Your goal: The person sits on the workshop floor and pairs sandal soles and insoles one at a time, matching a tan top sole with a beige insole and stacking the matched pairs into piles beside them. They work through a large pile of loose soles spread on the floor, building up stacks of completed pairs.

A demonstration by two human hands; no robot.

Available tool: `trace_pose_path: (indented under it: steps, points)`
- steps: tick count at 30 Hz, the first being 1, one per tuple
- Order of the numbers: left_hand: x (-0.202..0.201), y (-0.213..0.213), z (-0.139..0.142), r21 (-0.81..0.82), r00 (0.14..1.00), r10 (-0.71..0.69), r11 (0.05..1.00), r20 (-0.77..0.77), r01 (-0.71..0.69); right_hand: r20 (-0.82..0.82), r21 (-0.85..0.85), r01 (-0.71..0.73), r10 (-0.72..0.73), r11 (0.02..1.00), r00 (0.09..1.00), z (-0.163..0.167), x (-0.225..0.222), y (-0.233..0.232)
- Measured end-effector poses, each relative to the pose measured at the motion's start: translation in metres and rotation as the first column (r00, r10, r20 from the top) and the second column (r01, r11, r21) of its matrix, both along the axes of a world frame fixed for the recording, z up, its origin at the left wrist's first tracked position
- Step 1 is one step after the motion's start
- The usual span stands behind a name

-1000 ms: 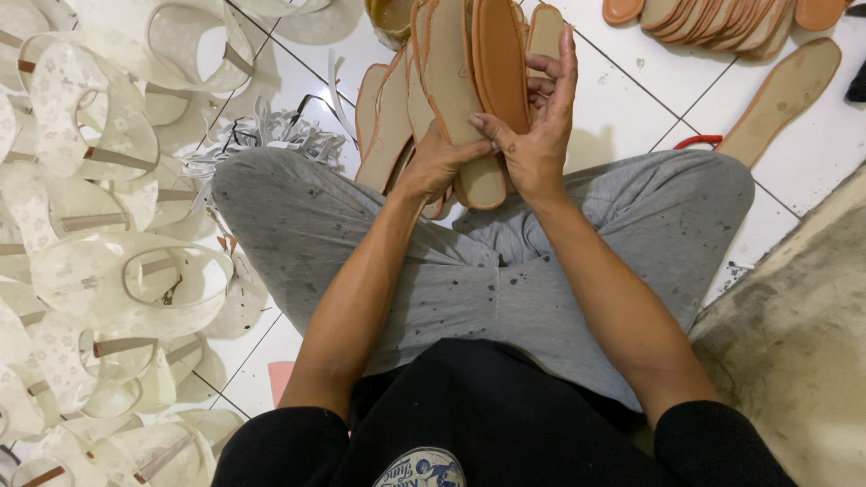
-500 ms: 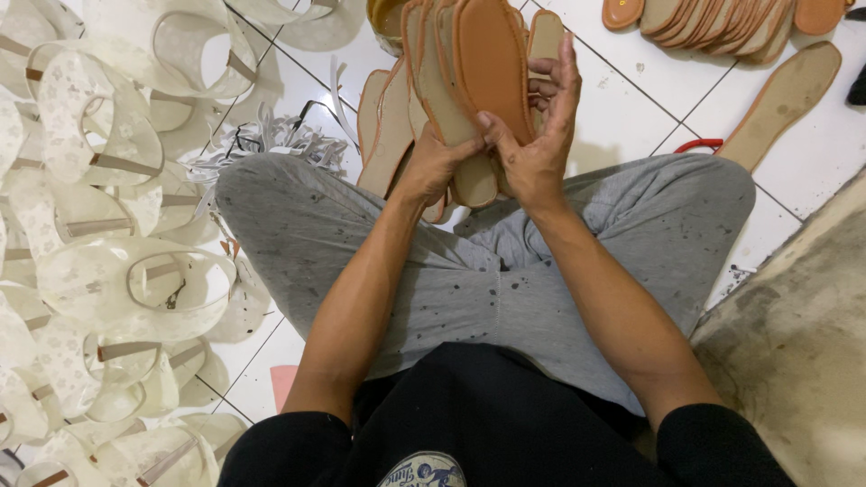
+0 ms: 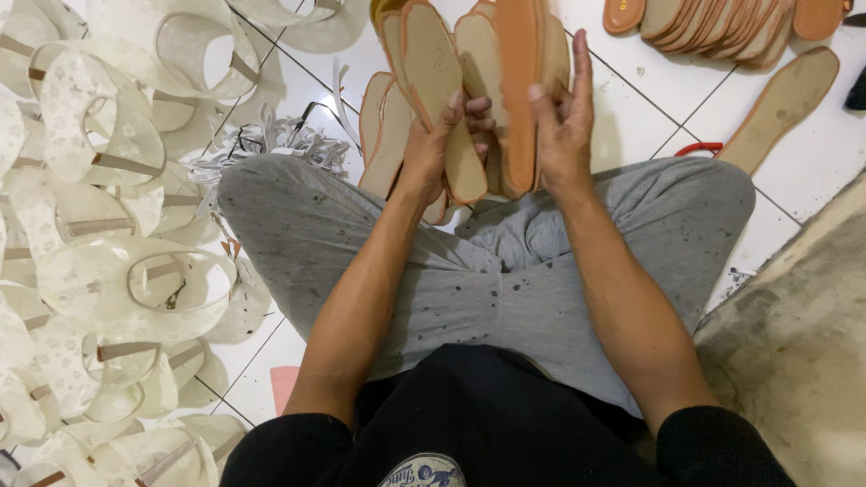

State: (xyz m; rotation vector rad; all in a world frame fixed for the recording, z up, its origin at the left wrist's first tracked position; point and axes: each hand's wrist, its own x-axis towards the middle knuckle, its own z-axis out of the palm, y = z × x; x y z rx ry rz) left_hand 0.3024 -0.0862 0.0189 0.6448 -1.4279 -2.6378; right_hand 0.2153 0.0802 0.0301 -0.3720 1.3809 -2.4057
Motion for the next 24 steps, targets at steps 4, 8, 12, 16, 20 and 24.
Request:
trace_pose_path:
  steps: [4,8,12,16,20,24]
  points:
    - [0.001,0.006,-0.004,-0.206,0.998,0.032,0.978,0.059,-0.019,0.062,-0.117,-0.095,0.103,0.989,0.993,-0.006,-0.007,0.005]
    - [0.007,0.008,-0.002,-0.01,0.995,-0.088,0.996,0.052,0.089,-0.178,0.161,-0.008,0.037,0.987,0.983,-0.01,-0.006,0.005]
    - [0.008,0.011,0.001,-0.106,0.988,-0.139,0.984,0.066,0.145,-0.457,0.366,0.17,0.018,0.915,0.889,-0.014,-0.003,0.007]
    - [0.003,0.011,0.0,-0.055,0.998,-0.026,0.998,0.052,0.029,-0.341,0.368,0.125,0.009,0.921,0.94,-0.018,0.001,0.007]
    - [0.002,0.009,-0.001,0.076,0.998,-0.017,0.997,0.057,0.013,-0.423,0.305,0.181,-0.037,0.935,0.905,-0.019,-0.001,0.008]
    - [0.002,0.014,-0.002,0.009,0.999,0.015,1.0,0.045,-0.015,-0.258,0.273,0.083,-0.01,0.959,0.966,-0.027,-0.001,0.01]
